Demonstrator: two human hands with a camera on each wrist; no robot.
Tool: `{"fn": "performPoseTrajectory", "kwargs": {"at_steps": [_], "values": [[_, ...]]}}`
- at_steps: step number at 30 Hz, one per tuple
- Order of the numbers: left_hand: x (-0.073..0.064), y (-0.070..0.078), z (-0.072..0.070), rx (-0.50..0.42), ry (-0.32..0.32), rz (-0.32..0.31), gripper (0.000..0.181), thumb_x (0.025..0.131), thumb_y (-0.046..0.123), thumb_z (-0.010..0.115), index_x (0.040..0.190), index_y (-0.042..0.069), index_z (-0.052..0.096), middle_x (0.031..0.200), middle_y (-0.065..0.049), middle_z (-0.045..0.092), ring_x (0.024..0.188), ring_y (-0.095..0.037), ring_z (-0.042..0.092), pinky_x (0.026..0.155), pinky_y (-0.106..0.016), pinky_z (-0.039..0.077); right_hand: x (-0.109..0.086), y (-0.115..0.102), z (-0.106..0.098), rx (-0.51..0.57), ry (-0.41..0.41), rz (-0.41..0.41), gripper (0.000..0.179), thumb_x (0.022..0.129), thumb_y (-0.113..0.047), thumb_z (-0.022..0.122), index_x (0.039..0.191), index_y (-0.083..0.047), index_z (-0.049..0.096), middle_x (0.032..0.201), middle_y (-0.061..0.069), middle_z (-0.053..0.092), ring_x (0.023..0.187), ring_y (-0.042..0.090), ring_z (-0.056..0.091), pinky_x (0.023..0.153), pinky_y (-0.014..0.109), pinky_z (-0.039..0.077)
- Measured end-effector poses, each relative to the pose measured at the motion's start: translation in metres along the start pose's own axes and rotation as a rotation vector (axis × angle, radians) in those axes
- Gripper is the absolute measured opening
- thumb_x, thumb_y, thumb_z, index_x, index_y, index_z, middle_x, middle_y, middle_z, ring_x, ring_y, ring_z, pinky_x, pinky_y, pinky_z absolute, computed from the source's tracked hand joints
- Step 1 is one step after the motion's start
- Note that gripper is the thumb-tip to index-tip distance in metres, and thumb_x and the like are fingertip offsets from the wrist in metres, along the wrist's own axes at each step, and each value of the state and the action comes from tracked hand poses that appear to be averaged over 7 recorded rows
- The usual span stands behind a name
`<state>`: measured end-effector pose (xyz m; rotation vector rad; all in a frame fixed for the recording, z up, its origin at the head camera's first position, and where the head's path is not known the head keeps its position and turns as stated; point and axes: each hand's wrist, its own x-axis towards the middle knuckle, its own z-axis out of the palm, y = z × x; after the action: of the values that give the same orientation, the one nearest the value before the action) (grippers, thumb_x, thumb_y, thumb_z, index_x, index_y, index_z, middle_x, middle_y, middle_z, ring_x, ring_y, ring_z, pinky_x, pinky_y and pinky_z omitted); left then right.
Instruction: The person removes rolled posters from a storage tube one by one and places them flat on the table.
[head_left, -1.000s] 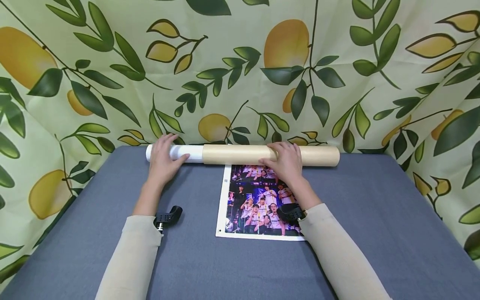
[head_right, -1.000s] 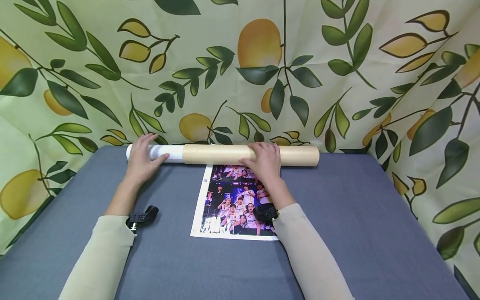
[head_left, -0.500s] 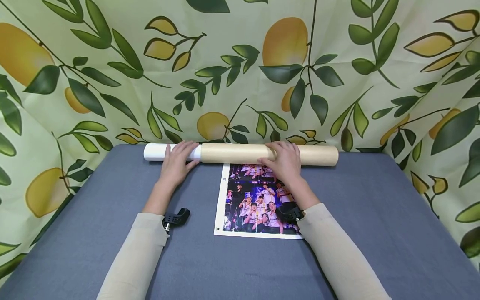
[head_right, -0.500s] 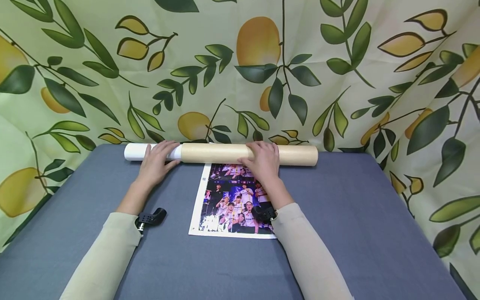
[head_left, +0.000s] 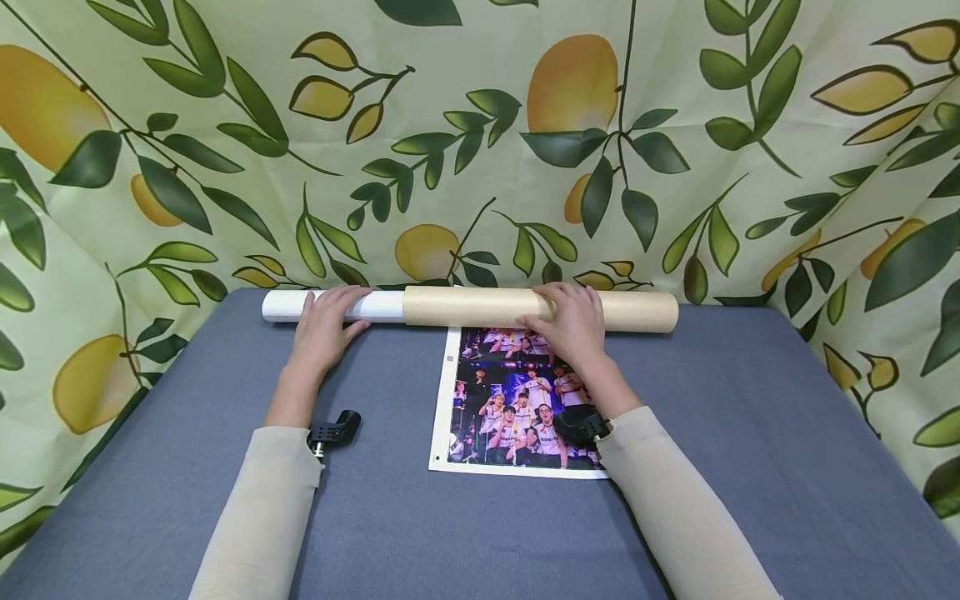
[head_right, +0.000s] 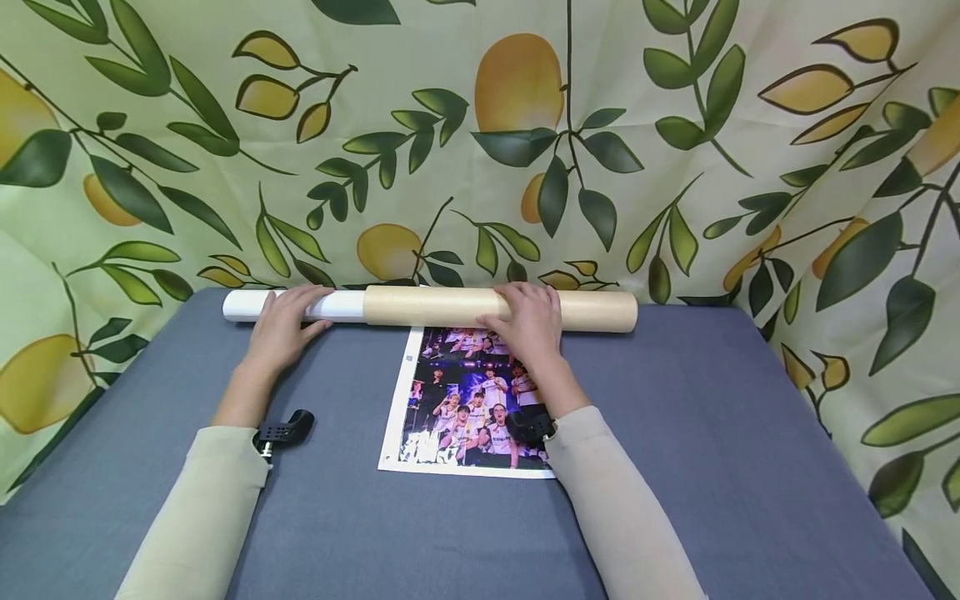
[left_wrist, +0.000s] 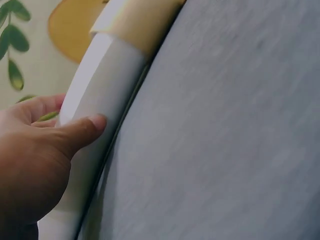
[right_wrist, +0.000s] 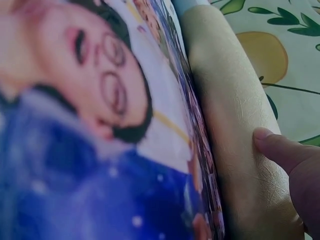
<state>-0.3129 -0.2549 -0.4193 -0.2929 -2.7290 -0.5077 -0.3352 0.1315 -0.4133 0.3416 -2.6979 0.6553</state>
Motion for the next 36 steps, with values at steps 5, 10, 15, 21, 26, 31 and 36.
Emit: {"fn": "performPoseTrajectory", "kwargs": {"at_steps": [5,10,15,21,26,31,36], "values": [[-0.005,-0.013,-0.008,-0.027,0.014,-0.031,0.051,0.090,0.010,0.075,0.139,0.013,0.059,0.143,-0.016,0.058,0.140,-0.039,0.045,0.121,-0.069,0.015,0.001,0.003,-0.002,-0.002,0.000,-0.006,0.058,0.085,-0.048,0.079,0.132,-0.016,0.066,0.139,0.010,0.064,0.135,0.036,0.051,0.123,0.057,0.022],[-0.008,-0.023,-0.017,-0.036,0.016,-0.067,0.051,0.089,0.009,0.075,0.138,0.011,0.059,0.143,-0.019,0.057,0.139,-0.041,0.045,0.122,-0.068,0.014,0.000,0.004,-0.005,0.007,-0.009,-0.002,0.059,0.084,-0.048,0.079,0.132,-0.017,0.066,0.138,0.010,0.064,0.133,0.036,0.052,0.123,0.056,0.023],[-0.011,-0.027,-0.023,-0.042,0.018,-0.117,0.051,0.088,0.007,0.076,0.137,0.010,0.059,0.143,-0.022,0.056,0.140,-0.043,0.043,0.123,-0.068,0.010,0.001,0.010,-0.010,0.023,-0.002,0.007,0.061,0.082,-0.048,0.081,0.131,-0.015,0.067,0.137,0.011,0.066,0.132,0.037,0.053,0.123,0.056,0.023],[-0.010,-0.028,-0.027,-0.008,0.028,-0.171,0.059,0.085,0.009,0.079,0.138,0.002,0.054,0.141,-0.029,0.054,0.137,-0.049,0.041,0.122,-0.068,0.010,0.003,0.022,-0.019,0.054,-0.010,0.019,0.061,0.082,-0.046,0.082,0.132,-0.013,0.067,0.136,0.015,0.066,0.131,0.039,0.053,0.121,0.056,0.025],[-0.008,-0.024,-0.022,0.069,0.023,-0.149,0.077,0.082,0.024,0.084,0.147,0.005,0.047,0.137,-0.032,0.049,0.131,-0.052,0.041,0.118,-0.067,0.018,0.004,0.032,-0.023,0.077,-0.026,0.022,0.061,0.082,-0.043,0.082,0.132,-0.011,0.067,0.136,0.017,0.065,0.130,0.039,0.054,0.119,0.057,0.027],[-0.012,-0.023,-0.019,0.085,0.031,-0.160,0.064,0.083,0.028,0.083,0.138,0.009,0.057,0.138,-0.029,0.047,0.132,-0.051,0.039,0.119,-0.069,0.014,0.004,0.039,-0.027,0.097,-0.040,0.035,0.061,0.083,-0.041,0.082,0.132,-0.009,0.067,0.135,0.018,0.066,0.128,0.041,0.054,0.117,0.057,0.028],[-0.016,-0.030,-0.022,0.073,0.039,-0.224,0.062,0.085,0.025,0.082,0.138,0.008,0.056,0.146,-0.029,0.046,0.139,-0.052,0.035,0.120,-0.072,0.007,0.004,0.046,-0.030,0.105,-0.033,0.042,0.061,0.083,-0.041,0.083,0.132,-0.008,0.067,0.134,0.018,0.066,0.127,0.041,0.055,0.117,0.057,0.028]]}}
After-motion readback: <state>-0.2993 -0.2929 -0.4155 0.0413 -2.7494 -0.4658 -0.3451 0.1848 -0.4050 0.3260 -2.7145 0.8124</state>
